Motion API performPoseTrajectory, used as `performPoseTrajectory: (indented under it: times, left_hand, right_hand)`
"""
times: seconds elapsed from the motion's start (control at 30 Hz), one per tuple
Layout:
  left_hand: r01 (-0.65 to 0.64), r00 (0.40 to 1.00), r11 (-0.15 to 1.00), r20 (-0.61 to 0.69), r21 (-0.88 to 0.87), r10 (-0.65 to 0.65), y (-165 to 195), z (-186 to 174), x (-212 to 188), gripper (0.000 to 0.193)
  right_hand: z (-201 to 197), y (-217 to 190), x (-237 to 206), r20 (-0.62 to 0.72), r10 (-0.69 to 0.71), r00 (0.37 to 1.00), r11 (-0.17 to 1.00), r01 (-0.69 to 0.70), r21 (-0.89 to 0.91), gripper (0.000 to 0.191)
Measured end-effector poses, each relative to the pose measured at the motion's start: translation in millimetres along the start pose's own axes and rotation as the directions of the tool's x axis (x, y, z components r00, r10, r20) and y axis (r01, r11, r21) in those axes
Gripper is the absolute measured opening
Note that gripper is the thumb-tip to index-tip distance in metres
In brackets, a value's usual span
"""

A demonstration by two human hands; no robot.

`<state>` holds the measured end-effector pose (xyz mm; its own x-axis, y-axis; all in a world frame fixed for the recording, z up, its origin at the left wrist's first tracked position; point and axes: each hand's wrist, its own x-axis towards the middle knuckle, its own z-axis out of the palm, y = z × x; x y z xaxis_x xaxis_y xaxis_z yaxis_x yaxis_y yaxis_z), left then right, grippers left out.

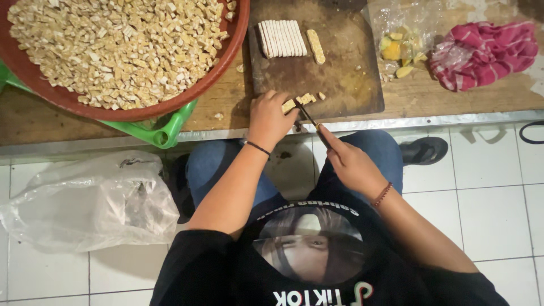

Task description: The person sits on the floor and uses a knife to cut white rectangular food items into small cubes on a wooden cutting board. The cut pieces are gathered and transferred into a large red bowl. The person repeats this process with multiple food items.

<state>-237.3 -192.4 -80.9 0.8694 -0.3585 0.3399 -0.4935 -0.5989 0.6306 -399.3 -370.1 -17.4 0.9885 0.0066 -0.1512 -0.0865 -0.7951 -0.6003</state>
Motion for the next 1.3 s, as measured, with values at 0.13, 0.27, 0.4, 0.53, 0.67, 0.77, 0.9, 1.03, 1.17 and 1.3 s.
performPoseTrajectory:
  times: [0.13,0.27,0.4,0.53,0.67,0.77,0.9,1.03,1.17,1.3]
  left_hand:
    - [0.0,1.0,1.0,0.01,0.018,-0.001,2,-6,-2,0.031]
    - [0.006,1.0,1.0,0.027,0.013,-0.007,1,-4,-3,0.03]
    - [0.019,1.0,1.0,0.013,-0.009,-0.019,-1,-1,-4,0.02]
    - [0.021,1.0,1.0,0.02,-0.016,-0.02,-1,0,-1,0.015]
    - [0.023,1.0,0.998,0.02,-0.053,-0.022,0,-1,-1,0.016]
    - [0.02,1.0,0.998,0.014,-0.059,-0.019,0,-1,-2,0.017]
    - [0.015,1.0,0.997,-0.009,-0.071,-0.016,-1,0,-3,0.018]
    - [0.009,1.0,0.998,-0.004,-0.065,-0.009,1,-3,0,0.022]
    - [-0.011,1.0,0.998,-0.014,-0.067,0.011,5,-13,1,0.031]
    - [0.037,0.998,0.998,0.045,-0.043,-0.035,7,-20,0,0.029]
  right_hand:
    - [-2,-4,1,-0.018,-0.009,1.0,1.0,0.009,0.03,0.061]
    - [0,-13,5,-0.012,-0.074,0.997,0.997,0.074,0.033,0.062]
    - [3,-19,11,0.019,-0.031,0.999,0.999,0.031,-0.04,0.061]
    - [4,-21,19,-0.008,-0.089,0.996,0.994,0.089,-0.057,0.06]
    - [6,-21,31,0.068,0.023,0.997,0.996,-0.018,-0.084,0.062]
    - [8,-18,31,0.062,0.007,0.998,0.998,-0.003,-0.062,0.062]
    - [9,-13,16,0.055,-0.019,0.998,0.999,0.021,-0.036,0.063]
    - [2,-9,-1,0.031,-0.02,0.999,1.0,0.021,-0.013,0.063]
    - [-7,-14,-4,0.07,0.146,0.987,0.987,-0.15,0.054,0.06]
    - [-8,-20,0,0.031,0.068,0.997,0.996,-0.07,0.047,0.06]
